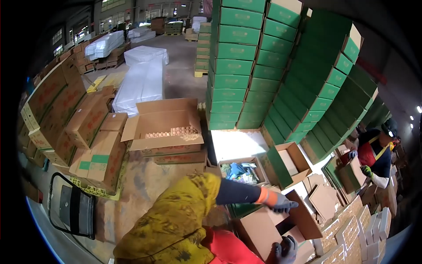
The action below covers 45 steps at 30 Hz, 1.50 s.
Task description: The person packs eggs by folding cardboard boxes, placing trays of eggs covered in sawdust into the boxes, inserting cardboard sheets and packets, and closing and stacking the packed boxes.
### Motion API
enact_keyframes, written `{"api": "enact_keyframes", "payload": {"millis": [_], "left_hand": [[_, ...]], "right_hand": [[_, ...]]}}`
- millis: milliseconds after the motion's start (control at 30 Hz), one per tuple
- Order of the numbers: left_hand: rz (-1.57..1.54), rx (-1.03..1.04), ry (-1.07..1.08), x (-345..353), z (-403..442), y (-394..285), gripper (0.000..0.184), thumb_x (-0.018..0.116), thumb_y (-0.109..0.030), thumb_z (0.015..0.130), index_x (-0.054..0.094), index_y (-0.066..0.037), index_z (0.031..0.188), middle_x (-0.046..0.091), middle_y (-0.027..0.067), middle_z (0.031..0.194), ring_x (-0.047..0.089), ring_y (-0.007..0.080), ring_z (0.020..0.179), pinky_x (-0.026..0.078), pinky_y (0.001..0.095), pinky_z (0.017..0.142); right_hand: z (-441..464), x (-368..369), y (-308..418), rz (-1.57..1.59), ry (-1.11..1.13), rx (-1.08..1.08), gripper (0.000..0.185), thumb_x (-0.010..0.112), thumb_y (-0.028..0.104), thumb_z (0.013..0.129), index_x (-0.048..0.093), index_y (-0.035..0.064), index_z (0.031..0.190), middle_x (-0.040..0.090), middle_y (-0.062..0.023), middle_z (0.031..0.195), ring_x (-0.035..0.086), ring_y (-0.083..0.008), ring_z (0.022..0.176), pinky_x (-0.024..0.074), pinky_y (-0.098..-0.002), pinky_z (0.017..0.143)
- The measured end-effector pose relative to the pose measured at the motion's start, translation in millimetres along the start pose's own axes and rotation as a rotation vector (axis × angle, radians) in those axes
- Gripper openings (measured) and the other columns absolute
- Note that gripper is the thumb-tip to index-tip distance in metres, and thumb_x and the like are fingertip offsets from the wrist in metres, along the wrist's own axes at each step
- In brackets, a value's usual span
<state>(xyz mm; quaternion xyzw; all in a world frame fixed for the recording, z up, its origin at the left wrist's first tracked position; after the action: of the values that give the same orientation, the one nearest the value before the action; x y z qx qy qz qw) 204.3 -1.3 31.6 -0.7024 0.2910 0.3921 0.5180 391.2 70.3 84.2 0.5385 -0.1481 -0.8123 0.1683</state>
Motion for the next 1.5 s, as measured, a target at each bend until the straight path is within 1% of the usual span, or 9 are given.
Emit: {"api": "enact_keyframes", "payload": {"millis": [267, 433, 500, 600, 733, 867, 1067, 1333, 1500], "left_hand": [[0.149, -0.16, -1.169, -32, -75, -36, 0.072, 0.059, -0.051, 0.082, 0.042, -0.004, 0.134, 0.045, 0.0166, 0.128, 0.039, 0.0331, 0.126, 0.026, 0.051, 0.109], [-0.27, -0.624, -0.686, 5, -47, 27, 0.087, 0.046, -0.06, 0.088, 0.024, 0.003, 0.143, 0.04, 0.0286, 0.138, 0.046, 0.0418, 0.122, 0.034, 0.0452, 0.105], [-0.241, -0.655, -0.405, 16, -24, 49, 0.074, 0.042, -0.06, 0.09, 0.036, 0.0, 0.134, 0.059, 0.0227, 0.112, 0.061, 0.0375, 0.097, 0.045, 0.0452, 0.084], [-0.092, -0.475, -0.434, -25, -31, 19, 0.065, 0.046, -0.053, 0.09, 0.043, -0.001, 0.13, 0.063, 0.018, 0.1, 0.062, 0.0332, 0.09, 0.047, 0.0441, 0.078], [0.16, -0.16, -0.785, -55, -20, -21, 0.054, 0.05, -0.039, 0.09, 0.047, -0.001, 0.127, 0.058, 0.0165, 0.102, 0.058, 0.0324, 0.095, 0.045, 0.043, 0.082], [0.046, -0.072, -0.479, -51, 55, 103, 0.046, 0.048, -0.029, 0.092, 0.047, -0.001, 0.128, 0.055, 0.0176, 0.112, 0.055, 0.0319, 0.102, 0.044, 0.0411, 0.088], [0.352, 0.183, -0.392, -30, 126, 156, 0.036, 0.043, -0.013, 0.095, 0.048, -0.001, 0.129, 0.051, 0.0194, 0.127, 0.051, 0.0311, 0.114, 0.043, 0.0381, 0.095], [0.107, -0.08, -0.15, -14, 147, 145, 0.037, 0.039, -0.013, 0.097, 0.05, 0.002, 0.13, 0.052, 0.0146, 0.131, 0.05, 0.0246, 0.119, 0.039, 0.0342, 0.104], [0.011, -0.144, -0.185, 8, 147, 169, 0.038, 0.039, -0.014, 0.098, 0.046, 0.003, 0.131, 0.051, 0.0178, 0.131, 0.049, 0.0278, 0.12, 0.036, 0.0358, 0.106]], "right_hand": [[64, -34, -39, -0.54, -0.133, 0.024, 0.08, 0.068, 0.041, 0.077, 0.038, -0.0017, 0.138, 0.041, -0.0216, 0.141, 0.035, -0.0437, 0.131, 0.0244, -0.0517, 0.11], [-8, -16, -28, -0.46, 0.02, -0.497, 0.049, 0.055, 0.027, 0.093, 0.047, 0.0012, 0.133, 0.055, -0.0163, 0.128, 0.051, -0.0316, 0.118, 0.0384, -0.0379, 0.103], [-35, -10, -85, 0.776, -0.098, 0.783, 0.044, 0.05, 0.024, 0.098, 0.045, 0.0017, 0.136, 0.053, -0.0134, 0.132, 0.05, -0.026, 0.12, 0.0396, -0.033, 0.102], [-50, -23, -106, 0.855, -0.374, 1.072, 0.049, 0.047, 0.028, 0.097, 0.041, 0.0036, 0.139, 0.046, -0.0135, 0.139, 0.044, -0.0263, 0.126, 0.0366, -0.0356, 0.105], [18, -8, -103, 1.912, 0.116, 1.041, 0.061, 0.045, 0.042, 0.094, 0.037, 0.0047, 0.142, 0.042, -0.0146, 0.143, 0.045, -0.029, 0.127, 0.0359, -0.0411, 0.107], [78, -75, -98, 0.364, -0.093, 0.164, 0.045, 0.078, 0.014, 0.066, 0.058, 0.0048, 0.106, 0.055, -0.0159, 0.116, 0.054, -0.0321, 0.107, 0.0472, -0.0405, 0.09], [25, 14, -138, 0.158, 0.142, 0.157, 0.052, 0.069, 0.018, 0.068, 0.058, 0.0139, 0.119, 0.042, -0.017, 0.14, 0.047, -0.0374, 0.115, 0.041, -0.0445, 0.098], [-355, -52, -295, 0.053, -1.685, 1.31, 0.072, 0.06, 0.014, 0.091, 0.017, -0.0033, 0.146, 0.023, -0.0184, 0.152, 0.024, -0.0254, 0.139, 0.0261, -0.039, 0.111], [-433, 32, -374, 0.598, -1.879, 1.237, 0.079, 0.059, 0.028, 0.094, 0.01, -0.0081, 0.146, 0.03, -0.0154, 0.148, 0.039, -0.0259, 0.128, 0.0309, -0.0369, 0.108]]}}
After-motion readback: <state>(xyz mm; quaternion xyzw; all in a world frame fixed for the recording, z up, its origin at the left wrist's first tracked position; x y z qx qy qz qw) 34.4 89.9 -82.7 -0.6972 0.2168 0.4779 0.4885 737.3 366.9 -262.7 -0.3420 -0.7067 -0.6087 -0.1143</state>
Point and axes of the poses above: each hand's wrist, its own z-axis towards the middle knuckle, its own x-axis out of the palm, y = z × x, the point moved 8 cm from there along z, towards the middle knuckle
